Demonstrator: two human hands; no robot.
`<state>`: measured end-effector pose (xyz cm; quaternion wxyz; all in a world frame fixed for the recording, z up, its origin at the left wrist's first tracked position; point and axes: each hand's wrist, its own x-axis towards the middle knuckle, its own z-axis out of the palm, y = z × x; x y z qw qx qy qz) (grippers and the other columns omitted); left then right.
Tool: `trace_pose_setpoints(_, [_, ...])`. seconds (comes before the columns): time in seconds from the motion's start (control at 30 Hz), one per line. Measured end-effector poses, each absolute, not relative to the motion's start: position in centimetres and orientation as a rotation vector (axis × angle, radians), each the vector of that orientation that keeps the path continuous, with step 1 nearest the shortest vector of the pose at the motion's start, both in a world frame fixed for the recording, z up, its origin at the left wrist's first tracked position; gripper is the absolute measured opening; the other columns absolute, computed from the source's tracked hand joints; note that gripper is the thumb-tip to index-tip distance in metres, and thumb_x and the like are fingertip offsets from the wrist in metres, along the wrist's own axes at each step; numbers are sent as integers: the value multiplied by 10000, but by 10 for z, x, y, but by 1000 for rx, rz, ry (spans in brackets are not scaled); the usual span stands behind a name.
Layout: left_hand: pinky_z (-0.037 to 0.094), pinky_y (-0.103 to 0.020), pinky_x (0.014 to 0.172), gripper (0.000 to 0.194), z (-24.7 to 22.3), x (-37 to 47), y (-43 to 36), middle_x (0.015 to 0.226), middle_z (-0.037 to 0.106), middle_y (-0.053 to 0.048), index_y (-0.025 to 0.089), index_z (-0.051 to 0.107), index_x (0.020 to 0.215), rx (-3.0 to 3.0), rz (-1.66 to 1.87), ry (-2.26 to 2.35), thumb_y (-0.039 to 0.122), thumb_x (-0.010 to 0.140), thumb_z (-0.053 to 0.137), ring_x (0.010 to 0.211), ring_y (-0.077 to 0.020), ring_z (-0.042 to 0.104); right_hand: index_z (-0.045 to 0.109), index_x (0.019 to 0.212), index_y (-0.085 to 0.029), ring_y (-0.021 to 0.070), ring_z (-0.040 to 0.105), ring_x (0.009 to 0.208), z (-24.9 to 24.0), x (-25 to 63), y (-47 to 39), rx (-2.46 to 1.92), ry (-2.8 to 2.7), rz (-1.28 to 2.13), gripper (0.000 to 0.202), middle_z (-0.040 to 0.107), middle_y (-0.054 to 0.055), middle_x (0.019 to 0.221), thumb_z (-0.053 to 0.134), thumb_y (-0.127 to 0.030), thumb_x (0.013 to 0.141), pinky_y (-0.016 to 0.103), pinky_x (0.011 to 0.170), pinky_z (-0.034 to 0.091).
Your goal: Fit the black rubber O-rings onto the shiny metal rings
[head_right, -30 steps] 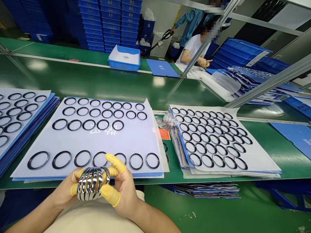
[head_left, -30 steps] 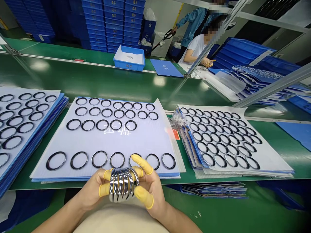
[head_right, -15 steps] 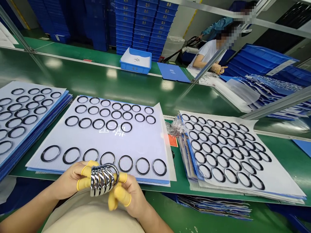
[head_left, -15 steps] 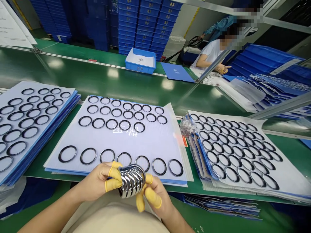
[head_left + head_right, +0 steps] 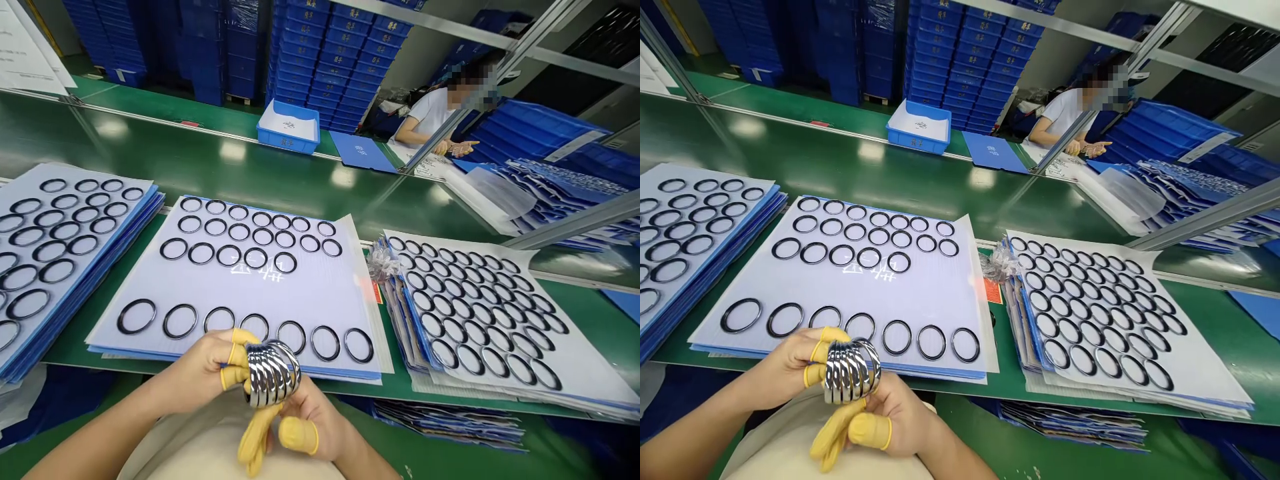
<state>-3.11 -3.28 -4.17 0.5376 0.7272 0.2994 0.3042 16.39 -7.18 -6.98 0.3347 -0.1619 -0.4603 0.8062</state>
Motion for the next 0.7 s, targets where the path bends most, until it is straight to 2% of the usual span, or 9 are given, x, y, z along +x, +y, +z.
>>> trace_pose_setpoints(0.17, [468,-234,731,308,-33,-30,-29,886,652,-87,182,729,839,1883,596,655,279,961,464,789,-170,597,648,1079,-181,170,683,717,-72,161,-75,-358,-1261,2124,416,745,96,841,638,-498,810,289,673,530])
trace_pose_setpoints(0.27, [457,-241,726,249,-22,-34,-20,858,672,-78,189,726,851,2034,508,593,230,943,498,752,-177,600,658,1056,-156,201,714,812,-72,161,-77,-478,-1203,2125,391,751,122,892,611,-480,842,336,747,551])
trace_pose_setpoints(0.37, [442,-215,630,208,-12,-42,-8,713,664,-41,182,704,826,2063,266,503,178,924,520,633,-157,592,700,989,-151,203,699,836,-66,162,-76,-633,-1391,1924,298,750,111,903,587,-401,874,352,790,545])
trace_pose_setpoints(0.47, [433,-192,514,212,-9,-49,-3,682,684,-32,172,677,909,1851,63,405,146,937,469,523,-132,597,724,951,-172,197,656,840,-55,161,-70,-721,-1659,1653,244,732,80,918,560,-342,891,341,802,532])
trace_pose_setpoints(0.57, [459,-198,479,209,-12,-50,-6,694,715,-50,165,650,1019,1618,19,338,203,953,455,487,-137,625,688,1059,-191,212,625,862,-46,161,-64,-743,-1753,1562,319,703,70,967,614,-421,850,343,810,525])
trace_pose_setpoints(0.7, [482,-226,493,273,-17,-45,-16,695,733,-84,155,654,1036,1525,19,274,301,968,433,495,-167,650,668,1125,-232,246,594,958,-43,162,-61,-651,-1858,1494,486,661,68,1041,658,-559,766,386,931,463])
